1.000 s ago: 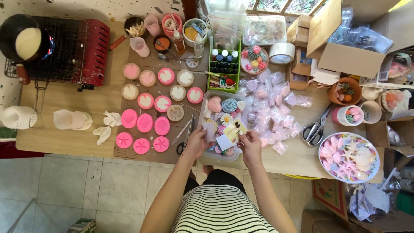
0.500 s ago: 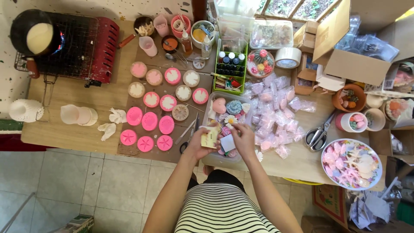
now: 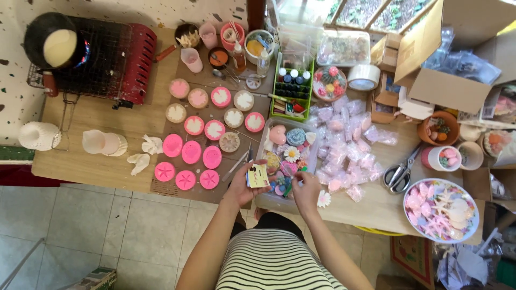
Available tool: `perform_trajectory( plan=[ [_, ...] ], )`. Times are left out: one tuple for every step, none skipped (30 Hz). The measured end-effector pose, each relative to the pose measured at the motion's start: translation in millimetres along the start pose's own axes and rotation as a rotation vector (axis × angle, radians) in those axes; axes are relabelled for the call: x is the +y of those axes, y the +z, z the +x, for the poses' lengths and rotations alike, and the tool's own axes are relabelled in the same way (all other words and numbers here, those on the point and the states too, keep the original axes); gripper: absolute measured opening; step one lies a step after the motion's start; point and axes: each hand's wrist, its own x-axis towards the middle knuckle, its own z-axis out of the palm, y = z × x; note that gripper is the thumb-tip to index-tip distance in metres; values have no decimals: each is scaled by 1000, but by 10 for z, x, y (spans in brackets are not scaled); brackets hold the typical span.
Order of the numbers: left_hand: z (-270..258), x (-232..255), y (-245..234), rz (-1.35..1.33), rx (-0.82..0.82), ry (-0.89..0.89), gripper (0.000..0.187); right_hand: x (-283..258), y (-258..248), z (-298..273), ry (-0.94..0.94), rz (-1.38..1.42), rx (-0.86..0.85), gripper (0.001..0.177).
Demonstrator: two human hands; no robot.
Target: Preparing, de-molding, and organizing decorative wax elements for candle making.
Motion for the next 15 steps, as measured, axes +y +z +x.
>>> perform_trajectory(
  plan=[
    [-53,53,145,-12,6,-23,51,-145,-207,-53,-36,272,125,17],
    [-108,104,288,-24,12,-46,57,-288,-413,-111,-72,545,249,11],
    [-104,81,306,-25,12,-45,57,-404,-509,-157,-73,545,248,11],
    [-101,57,326,-37,13,-63,62,-517,-606,-203,-227,498,346,13],
    [-75,44,356,-46,9,-82,68,-628,-709,-229,-382,446,446,15],
    [-39,24,317,-44,5,-82,68,-657,-714,-239,-384,444,450,15],
    [-5,5,276,-8,-36,-79,65,-687,-716,-253,-512,395,416,18],
    [29,-12,235,29,-76,-77,62,-719,-718,-266,-638,343,381,21],
    [86,-20,122,31,-79,-75,62,-738,-722,-262,-640,343,384,21],
    [143,-25,9,77,-104,-70,54,-760,-724,-256,-663,357,338,20],
    [199,-38,-107,122,-129,-64,47,-777,-726,-256,-685,369,291,20],
    [187,-36,-90,123,-131,-63,47,-824,-794,-230,-687,368,293,20],
    [180,-35,-68,139,-101,-68,45,-869,-864,-203,-630,391,265,23],
    [177,-33,-45,154,-70,-73,42,-911,-935,-173,-573,414,237,28],
    [191,-6,-31,158,-76,-74,42,-970,-983,-119,-572,412,243,28]
  ],
)
